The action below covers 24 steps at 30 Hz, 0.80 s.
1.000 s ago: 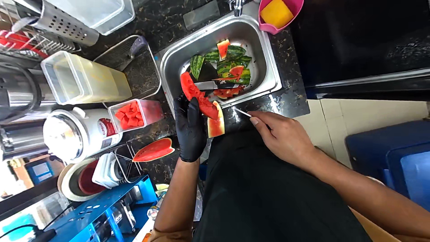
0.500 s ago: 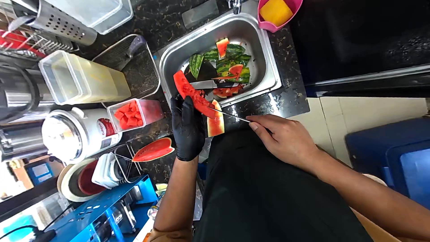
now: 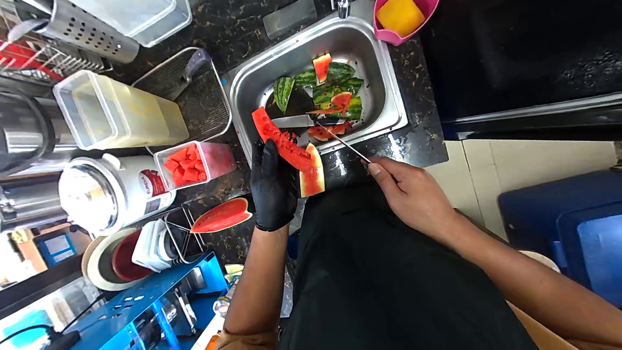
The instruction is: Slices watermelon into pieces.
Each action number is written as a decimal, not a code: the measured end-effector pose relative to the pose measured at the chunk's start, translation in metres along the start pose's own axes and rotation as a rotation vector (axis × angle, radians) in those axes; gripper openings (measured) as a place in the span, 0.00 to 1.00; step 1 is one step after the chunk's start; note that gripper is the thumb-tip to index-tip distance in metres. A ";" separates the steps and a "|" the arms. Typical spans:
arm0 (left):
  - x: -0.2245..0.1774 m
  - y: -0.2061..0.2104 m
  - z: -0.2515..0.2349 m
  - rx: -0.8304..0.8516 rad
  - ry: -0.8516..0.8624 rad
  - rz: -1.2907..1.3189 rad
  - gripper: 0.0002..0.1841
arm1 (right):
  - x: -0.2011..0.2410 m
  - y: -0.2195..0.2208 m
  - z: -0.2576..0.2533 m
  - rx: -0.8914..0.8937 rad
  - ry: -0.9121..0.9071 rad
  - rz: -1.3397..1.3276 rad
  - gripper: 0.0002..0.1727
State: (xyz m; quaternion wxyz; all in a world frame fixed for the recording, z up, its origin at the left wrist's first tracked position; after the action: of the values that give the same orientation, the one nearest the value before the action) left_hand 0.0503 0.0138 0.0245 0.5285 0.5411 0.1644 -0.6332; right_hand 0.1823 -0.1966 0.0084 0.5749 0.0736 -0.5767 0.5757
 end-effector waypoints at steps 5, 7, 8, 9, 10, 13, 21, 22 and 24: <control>0.000 -0.006 -0.002 0.010 -0.160 0.157 0.16 | -0.001 -0.001 -0.001 0.026 -0.037 -0.037 0.23; 0.001 -0.009 -0.003 -0.009 -0.231 0.180 0.18 | 0.000 -0.002 -0.004 0.041 -0.052 -0.055 0.23; 0.002 -0.009 -0.003 -0.017 -0.257 0.179 0.19 | 0.001 -0.002 -0.005 0.054 -0.071 -0.060 0.23; 0.003 -0.009 -0.003 -0.023 -0.274 0.177 0.19 | 0.003 -0.002 -0.006 0.065 -0.099 -0.060 0.23; 0.003 -0.009 -0.003 -0.022 -0.288 0.181 0.19 | 0.005 -0.001 -0.008 0.074 -0.138 -0.055 0.23; 0.004 -0.011 0.000 0.018 -0.314 0.185 0.20 | 0.006 0.006 -0.016 0.117 -0.245 -0.024 0.23; 0.004 -0.034 0.006 -0.068 -0.473 0.283 0.19 | -0.014 0.022 -0.048 0.050 -0.019 -0.234 0.22; 0.004 -0.040 0.005 -0.082 -0.484 0.278 0.20 | -0.017 0.023 -0.047 -0.022 -0.086 -0.259 0.22; 0.002 -0.052 0.006 -0.059 -0.440 0.276 0.20 | -0.026 0.026 -0.052 -0.104 -0.203 -0.246 0.22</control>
State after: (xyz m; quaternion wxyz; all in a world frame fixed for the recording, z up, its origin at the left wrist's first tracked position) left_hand 0.0034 0.0286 0.0061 0.6484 0.3918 -0.0115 -0.6527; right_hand 0.2012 -0.1645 -0.0424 0.5829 0.1713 -0.6476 0.4599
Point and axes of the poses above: each hand's wrist, its own z-axis away from the middle knuckle, its own y-axis out of the palm, x = y × z, the point moved 1 cm from there along -z, towards the middle knuckle, and after that the axes turned 1 degree about x, right-handed, at the moved point
